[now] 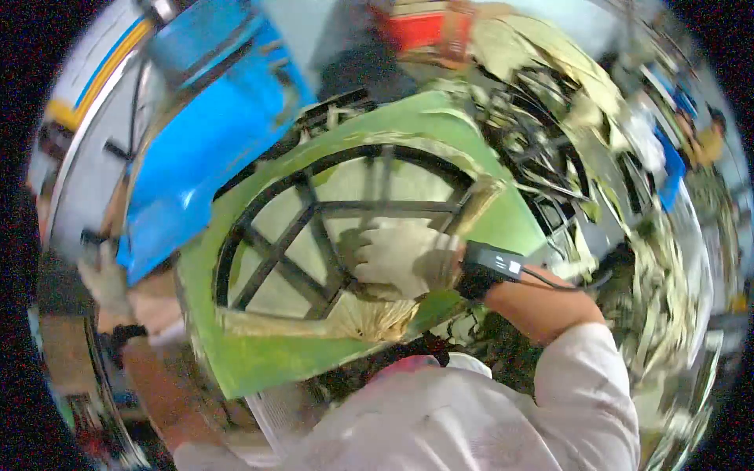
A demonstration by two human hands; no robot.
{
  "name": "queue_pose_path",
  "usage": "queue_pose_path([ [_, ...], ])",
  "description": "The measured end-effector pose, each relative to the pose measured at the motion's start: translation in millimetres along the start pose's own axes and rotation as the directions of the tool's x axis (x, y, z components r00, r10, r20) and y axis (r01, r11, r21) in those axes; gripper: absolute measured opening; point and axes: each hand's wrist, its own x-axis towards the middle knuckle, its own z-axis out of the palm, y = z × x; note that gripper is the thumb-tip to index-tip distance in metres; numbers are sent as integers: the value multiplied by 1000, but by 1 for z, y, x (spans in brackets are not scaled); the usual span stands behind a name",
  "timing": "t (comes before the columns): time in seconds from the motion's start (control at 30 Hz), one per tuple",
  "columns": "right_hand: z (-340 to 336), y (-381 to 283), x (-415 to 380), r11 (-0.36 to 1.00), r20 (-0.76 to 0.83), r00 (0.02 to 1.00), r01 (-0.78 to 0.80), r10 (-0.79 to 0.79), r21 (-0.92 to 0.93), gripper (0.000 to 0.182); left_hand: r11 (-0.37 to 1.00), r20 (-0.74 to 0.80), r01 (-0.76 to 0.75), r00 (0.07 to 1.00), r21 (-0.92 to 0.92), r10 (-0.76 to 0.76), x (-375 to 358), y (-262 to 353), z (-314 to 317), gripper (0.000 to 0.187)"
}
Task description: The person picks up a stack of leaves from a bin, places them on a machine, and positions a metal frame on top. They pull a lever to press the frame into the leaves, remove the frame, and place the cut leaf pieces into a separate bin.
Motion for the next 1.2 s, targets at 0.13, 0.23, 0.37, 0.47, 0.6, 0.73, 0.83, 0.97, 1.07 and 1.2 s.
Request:
queue_pose_path([
  [0.13, 3, 2, -3, 999, 118, 993, -20, 16, 36, 28, 624, 206, -436, 889, 648, 408, 139, -72, -5, 66],
  [0.23, 7, 3, -5, 999, 68, 997, 27, -29, 37, 27, 984, 221, -43, 975, 175, 4, 166, -80, 16, 55],
  [0.37, 4, 2, -5, 996, 43, 999, 15, -19, 85, 25, 988, 185, 143, 971, 61, -152, 157, -78, 9, 49],
  [0.47, 10, 3, -6, 997, 26, 999, 42, -43, 62, 24, 986, 337, 162, 926, 44, -167, 145, -61, -5, 49],
  [0.6, 8, 4, -4, 994, -71, 993, 94, -90, 59, 23, 960, 119, -34, 993, 277, 0, 84, -16, -18, 48],
  [0.73, 7, 5, -5, 987, -74, 989, 133, -127, 90, 27, 894, -52, -41, 996, 447, 72, 2, 45, -44, 46],
  [0.83, 2, 3, -6, 991, -75, 997, 42, -33, 124, 27, 946, -118, -2, 992, 325, 42, -72, 103, -62, 41],
  [0.97, -11, -1, -4, 969, -141, 989, -10, 47, 248, 24, 984, -137, 100, 987, 145, -80, -156, 172, -79, 35],
  [1.07, -31, -20, 4, 916, -386, 920, 99, 64, 389, 31, 930, 72, -339, 934, -143, 351, -192, 194, -93, 28],
  [1.2, -75, -66, 26, 722, -443, 879, 190, 176, 665, 45, 862, -128, -475, 858, 177, 498, -182, 190, -85, 37],
])
